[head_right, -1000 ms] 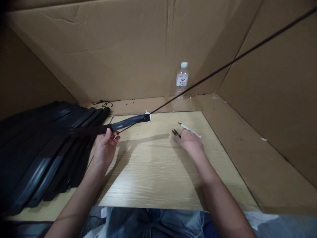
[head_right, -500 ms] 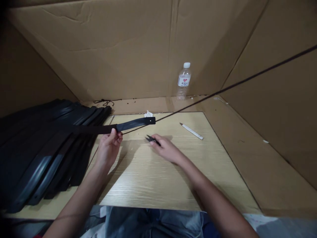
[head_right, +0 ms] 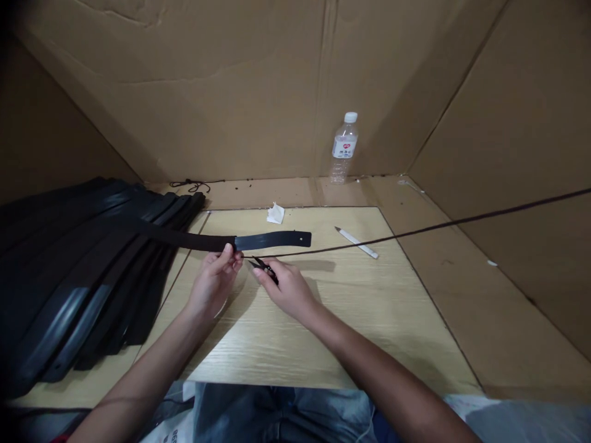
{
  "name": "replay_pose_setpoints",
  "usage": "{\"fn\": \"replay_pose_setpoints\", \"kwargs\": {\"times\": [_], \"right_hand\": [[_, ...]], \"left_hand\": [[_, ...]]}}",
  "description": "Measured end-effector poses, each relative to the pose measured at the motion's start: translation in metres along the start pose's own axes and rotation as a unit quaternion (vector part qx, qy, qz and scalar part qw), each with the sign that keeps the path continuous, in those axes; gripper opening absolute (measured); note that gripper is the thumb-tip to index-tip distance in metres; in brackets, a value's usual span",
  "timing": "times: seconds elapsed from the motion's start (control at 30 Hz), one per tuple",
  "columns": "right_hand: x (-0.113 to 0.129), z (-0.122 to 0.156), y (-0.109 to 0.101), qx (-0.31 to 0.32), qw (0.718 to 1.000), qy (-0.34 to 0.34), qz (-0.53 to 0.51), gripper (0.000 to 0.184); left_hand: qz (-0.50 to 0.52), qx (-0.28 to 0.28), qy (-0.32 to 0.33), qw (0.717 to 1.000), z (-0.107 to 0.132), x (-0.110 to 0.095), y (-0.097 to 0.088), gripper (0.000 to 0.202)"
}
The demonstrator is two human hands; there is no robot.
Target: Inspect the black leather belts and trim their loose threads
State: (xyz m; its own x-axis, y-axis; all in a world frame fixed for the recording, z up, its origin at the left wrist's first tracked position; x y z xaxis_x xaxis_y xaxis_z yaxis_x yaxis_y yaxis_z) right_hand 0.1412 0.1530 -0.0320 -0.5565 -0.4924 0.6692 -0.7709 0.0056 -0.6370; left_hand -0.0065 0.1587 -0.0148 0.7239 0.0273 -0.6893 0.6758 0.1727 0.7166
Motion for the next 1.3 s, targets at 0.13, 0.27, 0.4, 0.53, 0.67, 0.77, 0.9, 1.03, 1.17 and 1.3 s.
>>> {"fn": "replay_pose_setpoints", "kwargs": {"times": [0.13, 0.27, 0.4, 0.53, 0.67, 0.77, 0.9, 1.03, 1.17, 1.3], "right_hand": [[0.0015, -0.0007, 0.0003, -0.010, 1.000, -0.003, -0.010, 0.036], [0.0034, -0.0018, -0.0005, -0.016, 1.000, -0.015, -0.021, 0.034], [0.0041, -0.0012, -0.0021, -0.020, 0.999, -0.024, -0.018, 0.033], [0.0037, -0.0003, -0.0020, -0.022, 0.999, -0.025, -0.022, 0.033], [0.0022, 0.0000, -0.0005, -0.029, 0.999, -0.022, -0.035, 0.032], [0.0013, 0.0006, 0.0000, -0.033, 0.998, -0.024, -0.043, 0.031], [0.0012, 0.0012, 0.0002, -0.027, 0.998, -0.021, -0.053, 0.031], [0.0010, 0.0014, 0.0005, -0.029, 0.998, -0.014, -0.060, 0.032], [0.0010, 0.0008, 0.0000, -0.040, 0.997, -0.021, -0.064, 0.031], [0.0009, 0.0002, -0.0012, -0.039, 0.997, -0.014, -0.069, 0.031]], "left_hand": [[0.002, 0.008, -0.007, 1.000, 0.0011, 0.0019, 0.0006, 0.026], [0.007, 0.011, -0.011, 1.000, 0.0007, 0.0030, -0.0004, 0.026], [0.011, 0.008, -0.008, 1.000, 0.0000, 0.0034, -0.0014, 0.026], [0.014, -0.003, -0.007, 1.000, 0.0002, 0.0037, -0.0025, 0.026], [0.024, 0.004, -0.008, 1.000, 0.0004, 0.0031, -0.0017, 0.027], [0.024, 0.010, -0.006, 1.000, 0.0007, 0.0018, 0.0003, 0.028], [0.014, 0.013, -0.007, 1.000, 0.0015, 0.0016, 0.0023, 0.028], [0.012, 0.019, -0.006, 1.000, 0.0015, 0.0024, 0.0015, 0.028], [0.016, 0.023, -0.009, 1.000, 0.0019, 0.0025, 0.0007, 0.027], [0.017, 0.023, -0.004, 1.000, 0.0025, 0.0022, 0.0017, 0.025]]}}
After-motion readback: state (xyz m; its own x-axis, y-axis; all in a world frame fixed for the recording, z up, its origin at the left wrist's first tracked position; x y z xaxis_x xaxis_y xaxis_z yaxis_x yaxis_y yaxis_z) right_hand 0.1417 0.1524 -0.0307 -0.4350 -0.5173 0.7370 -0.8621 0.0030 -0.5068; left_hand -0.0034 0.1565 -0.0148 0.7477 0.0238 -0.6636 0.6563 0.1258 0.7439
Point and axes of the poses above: each hand's wrist, its own z-axis away from the middle knuckle, its own y-axis out of the palm, x = y × z, the point moved 5 cm from there along -z, towards the middle knuckle, and after that the axes turned 10 degrees about z, right-handed, at the moved point
